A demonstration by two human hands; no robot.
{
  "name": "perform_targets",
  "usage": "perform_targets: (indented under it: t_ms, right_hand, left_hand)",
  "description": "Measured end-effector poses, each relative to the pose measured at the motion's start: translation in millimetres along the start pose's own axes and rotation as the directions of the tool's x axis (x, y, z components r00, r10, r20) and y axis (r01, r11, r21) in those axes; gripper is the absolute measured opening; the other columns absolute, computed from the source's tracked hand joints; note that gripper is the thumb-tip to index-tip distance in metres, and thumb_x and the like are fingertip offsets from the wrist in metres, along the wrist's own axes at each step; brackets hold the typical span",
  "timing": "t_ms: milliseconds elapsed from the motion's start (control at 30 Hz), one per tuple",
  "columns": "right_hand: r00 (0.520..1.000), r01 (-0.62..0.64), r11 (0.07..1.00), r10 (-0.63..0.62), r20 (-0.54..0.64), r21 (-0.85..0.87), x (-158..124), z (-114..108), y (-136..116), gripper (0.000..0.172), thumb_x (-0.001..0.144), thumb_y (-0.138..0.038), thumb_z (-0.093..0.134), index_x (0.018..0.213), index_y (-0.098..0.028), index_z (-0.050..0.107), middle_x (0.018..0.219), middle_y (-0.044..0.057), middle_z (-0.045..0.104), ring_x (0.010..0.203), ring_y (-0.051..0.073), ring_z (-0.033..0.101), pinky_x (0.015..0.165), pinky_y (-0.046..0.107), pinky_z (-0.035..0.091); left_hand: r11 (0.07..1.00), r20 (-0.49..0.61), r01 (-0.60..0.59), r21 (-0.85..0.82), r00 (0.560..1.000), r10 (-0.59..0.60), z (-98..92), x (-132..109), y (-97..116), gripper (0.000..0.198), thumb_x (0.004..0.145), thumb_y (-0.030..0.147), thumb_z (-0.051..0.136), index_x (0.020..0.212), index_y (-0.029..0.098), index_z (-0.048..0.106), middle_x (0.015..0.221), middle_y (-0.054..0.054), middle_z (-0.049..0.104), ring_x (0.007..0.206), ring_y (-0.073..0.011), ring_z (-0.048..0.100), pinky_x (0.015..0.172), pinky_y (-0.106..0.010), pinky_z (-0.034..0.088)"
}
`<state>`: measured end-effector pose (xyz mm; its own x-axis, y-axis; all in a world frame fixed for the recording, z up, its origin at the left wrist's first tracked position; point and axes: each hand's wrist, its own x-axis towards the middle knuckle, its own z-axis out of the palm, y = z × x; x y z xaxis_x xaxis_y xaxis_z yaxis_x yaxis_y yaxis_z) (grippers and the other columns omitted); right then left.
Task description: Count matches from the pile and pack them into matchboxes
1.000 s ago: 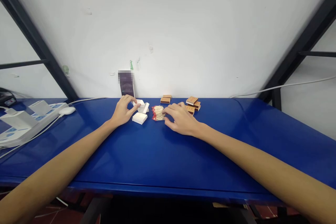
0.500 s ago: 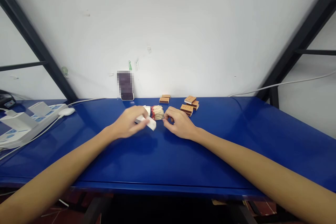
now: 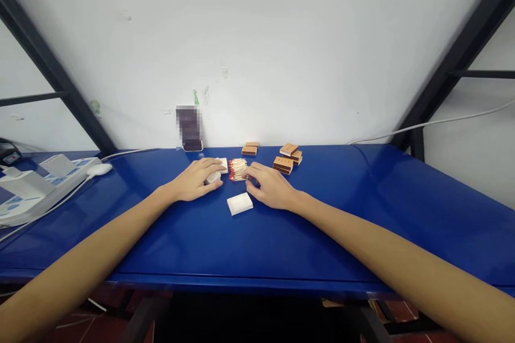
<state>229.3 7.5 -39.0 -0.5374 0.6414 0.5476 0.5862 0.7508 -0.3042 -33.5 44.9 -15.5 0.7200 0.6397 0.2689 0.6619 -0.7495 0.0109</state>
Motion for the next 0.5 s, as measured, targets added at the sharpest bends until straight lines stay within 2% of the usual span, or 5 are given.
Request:
perform_targets:
  t_ms: [100, 200, 333, 500]
  right_hand:
    - [0.998, -0.029, 0.999, 0.031, 0.049, -0.042, 0.8, 0.5, 1.3, 0.024, 0.09, -0.016, 0.049, 0.108, -0.019, 0.065, 0.093, 0.006, 0.059, 0.074, 0.017, 0.055, 0.068, 0.03, 0.043]
    - [0.995, -0.05, 0.996, 0.057, 0.088, -0.078, 1.3, 1.5, 2.9, 0.028, 0.09, -0.017, 0.049, 0.112, -0.018, 0.067, 0.094, 0.006, 0.059, 0.074, 0.017, 0.055, 0.068, 0.031, 0.043]
    - [0.992, -0.057, 0.994, 0.067, 0.106, -0.096, 1.6, 1.9, 3.8, 0.029, 0.091, -0.018, 0.05, 0.115, -0.018, 0.067, 0.092, 0.006, 0.06, 0.074, 0.017, 0.054, 0.069, 0.031, 0.043]
    - [0.992, -0.095, 0.988, 0.105, 0.077, -0.122, 1.7, 0.2, 0.2, 0.035, 0.09, -0.019, 0.051, 0.123, -0.019, 0.062, 0.096, 0.007, 0.06, 0.076, 0.019, 0.056, 0.071, 0.033, 0.044]
  left_hand:
    - [0.996, 0.033, 0.075, 0.045, 0.997, -0.077, 3.1, 1.6, -4.4, 0.044, 0.096, 0.05, 0.042, 0.126, 0.022, 0.059, 0.13, -0.01, 0.058, 0.121, -0.0297, 0.05, 0.098, -0.047, 0.042]
    - [0.991, 0.033, 0.111, 0.075, 0.993, -0.114, 2.0, 2.7, -2.1, 0.044, 0.096, 0.05, 0.042, 0.125, 0.022, 0.06, 0.125, -0.01, 0.061, 0.119, -0.0296, 0.051, 0.098, -0.046, 0.042]
    - [0.988, -0.031, 0.12, 0.101, 0.993, -0.118, 2.2, 3.0, 1.6, 0.039, 0.094, 0.047, 0.046, 0.119, 0.022, 0.063, 0.123, -0.01, 0.062, 0.118, -0.0294, 0.053, 0.103, -0.049, 0.037]
    - [0.985, -0.119, 0.129, 0.113, 0.986, -0.116, 7.2, 3.8, 0.3, 0.038, 0.092, 0.045, 0.052, 0.117, 0.019, 0.064, 0.122, -0.012, 0.062, 0.113, -0.0319, 0.055, 0.099, -0.052, 0.039]
